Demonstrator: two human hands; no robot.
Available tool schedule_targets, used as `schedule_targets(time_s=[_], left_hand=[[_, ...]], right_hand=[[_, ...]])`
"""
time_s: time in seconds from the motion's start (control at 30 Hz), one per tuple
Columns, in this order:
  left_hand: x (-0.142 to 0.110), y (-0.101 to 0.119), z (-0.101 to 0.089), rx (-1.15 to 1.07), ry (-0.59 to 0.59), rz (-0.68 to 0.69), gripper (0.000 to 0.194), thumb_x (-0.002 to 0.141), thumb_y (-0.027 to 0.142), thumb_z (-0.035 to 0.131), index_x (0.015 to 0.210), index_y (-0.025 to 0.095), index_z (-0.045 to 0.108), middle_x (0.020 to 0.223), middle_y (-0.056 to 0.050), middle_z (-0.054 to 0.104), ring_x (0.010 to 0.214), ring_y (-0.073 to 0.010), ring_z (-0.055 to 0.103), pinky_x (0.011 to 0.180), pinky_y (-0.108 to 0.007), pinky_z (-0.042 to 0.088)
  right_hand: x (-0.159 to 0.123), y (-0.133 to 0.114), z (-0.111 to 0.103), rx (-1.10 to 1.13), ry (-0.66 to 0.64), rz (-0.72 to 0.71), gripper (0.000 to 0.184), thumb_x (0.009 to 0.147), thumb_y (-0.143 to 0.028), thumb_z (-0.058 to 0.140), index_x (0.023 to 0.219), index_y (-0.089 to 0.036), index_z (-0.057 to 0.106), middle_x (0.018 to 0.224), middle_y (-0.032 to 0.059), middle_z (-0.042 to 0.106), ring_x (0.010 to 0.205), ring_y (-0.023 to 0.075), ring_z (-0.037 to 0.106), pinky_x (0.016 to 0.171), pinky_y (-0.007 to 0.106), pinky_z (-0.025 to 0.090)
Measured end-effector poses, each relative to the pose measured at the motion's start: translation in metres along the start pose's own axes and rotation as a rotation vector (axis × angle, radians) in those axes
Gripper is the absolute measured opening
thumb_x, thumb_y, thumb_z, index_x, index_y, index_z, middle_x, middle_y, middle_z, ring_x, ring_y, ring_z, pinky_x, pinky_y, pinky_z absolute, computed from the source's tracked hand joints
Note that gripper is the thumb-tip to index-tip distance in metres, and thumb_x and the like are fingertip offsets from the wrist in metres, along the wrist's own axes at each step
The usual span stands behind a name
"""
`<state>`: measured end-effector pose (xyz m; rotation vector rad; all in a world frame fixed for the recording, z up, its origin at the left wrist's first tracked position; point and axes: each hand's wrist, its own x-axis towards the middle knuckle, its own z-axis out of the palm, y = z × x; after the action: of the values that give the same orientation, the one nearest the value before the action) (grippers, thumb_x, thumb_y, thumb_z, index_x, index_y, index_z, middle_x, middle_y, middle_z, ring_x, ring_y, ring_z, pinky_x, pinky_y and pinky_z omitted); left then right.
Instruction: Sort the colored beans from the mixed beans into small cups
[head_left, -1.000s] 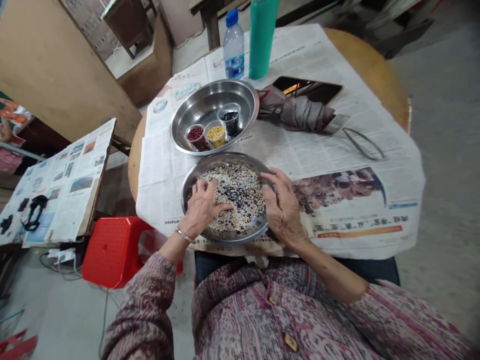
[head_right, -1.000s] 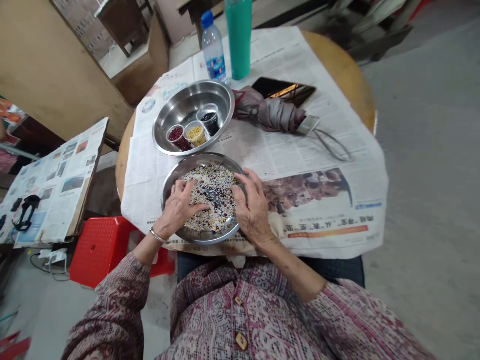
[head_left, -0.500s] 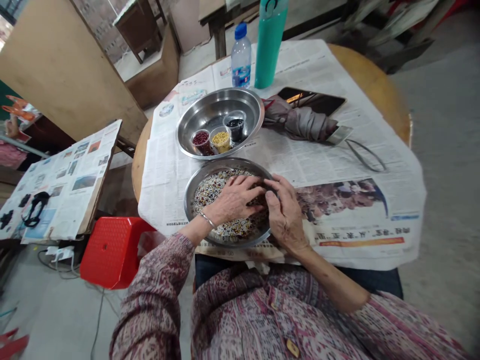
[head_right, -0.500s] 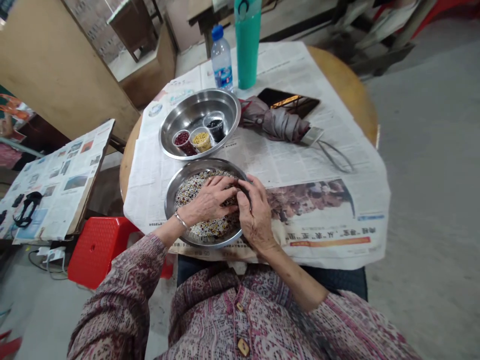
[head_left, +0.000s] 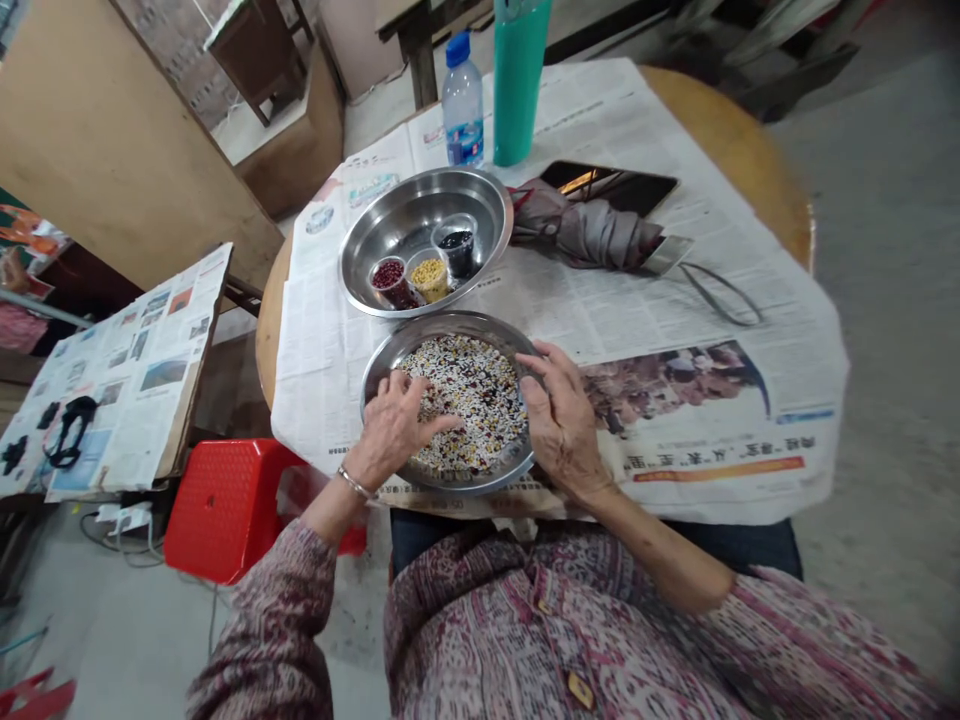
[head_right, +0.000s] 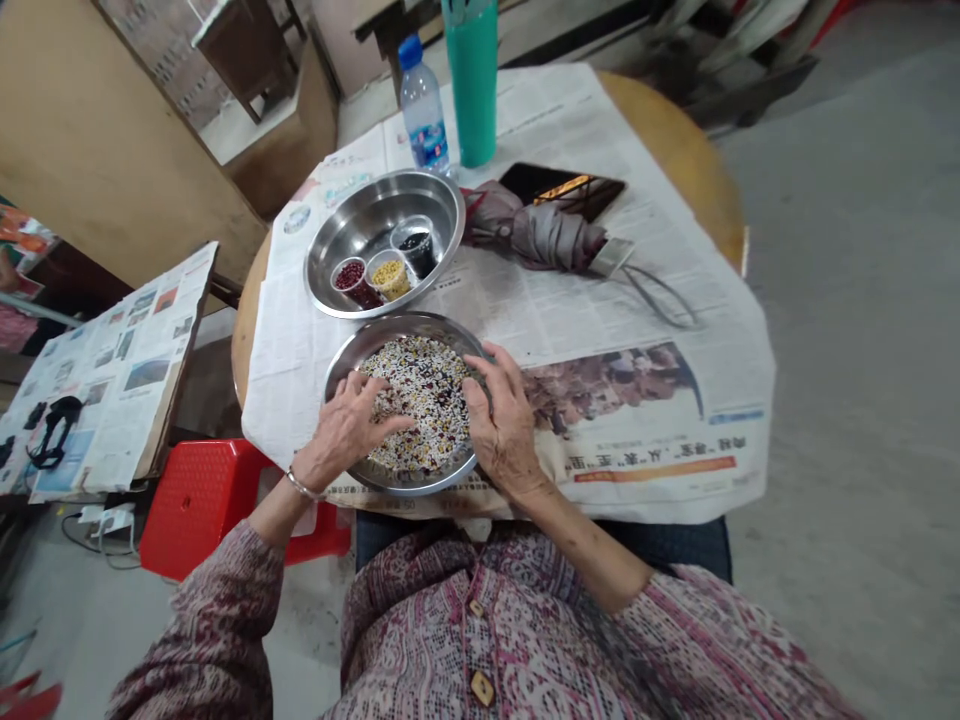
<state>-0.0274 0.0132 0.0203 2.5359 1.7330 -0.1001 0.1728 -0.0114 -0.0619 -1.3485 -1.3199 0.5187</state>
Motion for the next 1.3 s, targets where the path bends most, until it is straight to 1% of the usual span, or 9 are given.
schedule_targets(time_s=[0.1, 0.23, 0.33, 0.43, 0.63, 0.77, 0.93, 1.13, 1.3], left_hand=[[-0.015, 0.019, 0.006, -0.130, -0.044, 0.097, 0.069, 0.081, 0.060, 0.073, 0.134, 0.023, 0.048, 0.127, -0.011, 0.051, 0.118, -0.0289, 0.054, 0.096, -0.044, 0.056], [0.003, 0.043, 0.016, -0.178, -0.049, 0.208, 0.026, 0.100, 0.023, 0.052, 0.126, 0.022, 0.054, 0.124, -0.009, 0.053, 0.114, -0.0211, 0.057, 0.093, -0.034, 0.056], [0.028, 0.043, 0.016, -0.119, -0.045, 0.260, 0.026, 0.102, 0.013, 0.039, 0.117, 0.019, 0.059, 0.117, -0.009, 0.057, 0.101, -0.0187, 0.061, 0.086, -0.031, 0.056], [0.043, 0.029, 0.012, -0.061, 0.014, 0.163, 0.030, 0.101, 0.009, 0.037, 0.117, 0.018, 0.060, 0.113, -0.009, 0.061, 0.097, -0.0184, 0.063, 0.085, -0.030, 0.054], [0.028, 0.004, 0.007, 0.010, 0.152, 0.052, 0.025, 0.104, 0.025, 0.042, 0.115, 0.022, 0.065, 0.119, -0.007, 0.067, 0.111, -0.0233, 0.059, 0.094, -0.038, 0.054], [0.008, 0.015, 0.015, 0.035, 0.137, 0.372, 0.056, 0.099, 0.057, 0.046, 0.144, 0.023, 0.049, 0.157, -0.010, 0.042, 0.144, -0.0304, 0.036, 0.116, -0.054, 0.037], [0.010, 0.031, 0.032, 0.136, 0.005, 0.624, 0.064, 0.103, 0.059, 0.029, 0.157, 0.025, 0.028, 0.165, -0.008, 0.030, 0.155, -0.0277, 0.020, 0.123, -0.063, 0.018], [0.037, 0.015, 0.036, 0.191, 0.038, 0.438, 0.066, 0.103, 0.060, 0.029, 0.158, 0.024, 0.025, 0.168, -0.006, 0.022, 0.157, -0.0278, 0.014, 0.125, -0.065, 0.011], [0.026, -0.005, 0.032, 0.139, 0.087, 0.165, 0.071, 0.102, 0.059, 0.034, 0.158, 0.018, 0.024, 0.167, -0.013, 0.021, 0.156, -0.0325, 0.015, 0.124, -0.063, 0.017]], right_hand=[[0.000, 0.000, 0.000, -0.005, -0.005, 0.005, 0.035, 0.101, -0.043, 0.040, 0.121, -0.025, 0.062, 0.142, 0.0111, 0.056, 0.135, 0.0273, 0.050, 0.115, 0.057, 0.037], [0.000, 0.000, -0.001, -0.005, -0.010, 0.008, 0.035, 0.101, -0.043, 0.040, 0.120, -0.024, 0.063, 0.142, 0.0112, 0.055, 0.135, 0.0271, 0.050, 0.116, 0.057, 0.037], [0.000, 0.000, -0.001, -0.005, -0.015, 0.010, 0.034, 0.101, -0.043, 0.040, 0.119, -0.024, 0.063, 0.142, 0.0110, 0.056, 0.135, 0.0268, 0.050, 0.115, 0.056, 0.037], [0.000, -0.001, -0.001, -0.005, -0.013, 0.009, 0.035, 0.102, -0.044, 0.040, 0.119, -0.024, 0.063, 0.141, 0.0111, 0.056, 0.135, 0.0266, 0.050, 0.115, 0.056, 0.038], [0.001, -0.001, -0.001, -0.010, -0.017, 0.003, 0.036, 0.101, -0.045, 0.040, 0.120, -0.024, 0.062, 0.143, 0.0120, 0.055, 0.135, 0.0270, 0.050, 0.116, 0.056, 0.038], [0.000, -0.002, -0.001, 0.006, -0.016, 0.023, 0.036, 0.102, -0.045, 0.039, 0.120, -0.024, 0.062, 0.143, 0.0111, 0.055, 0.136, 0.0269, 0.049, 0.117, 0.056, 0.036], [-0.001, -0.002, -0.002, 0.015, -0.022, 0.039, 0.038, 0.102, -0.046, 0.038, 0.119, -0.023, 0.063, 0.143, 0.0123, 0.055, 0.137, 0.0266, 0.048, 0.116, 0.054, 0.037], [0.000, -0.002, -0.001, 0.016, -0.016, 0.018, 0.037, 0.101, -0.046, 0.039, 0.118, -0.023, 0.063, 0.142, 0.0117, 0.055, 0.136, 0.0264, 0.049, 0.116, 0.055, 0.037], [0.000, -0.002, 0.000, 0.034, 0.000, 0.020, 0.036, 0.101, -0.047, 0.040, 0.117, -0.025, 0.064, 0.141, 0.0104, 0.056, 0.134, 0.0265, 0.051, 0.115, 0.056, 0.039]])
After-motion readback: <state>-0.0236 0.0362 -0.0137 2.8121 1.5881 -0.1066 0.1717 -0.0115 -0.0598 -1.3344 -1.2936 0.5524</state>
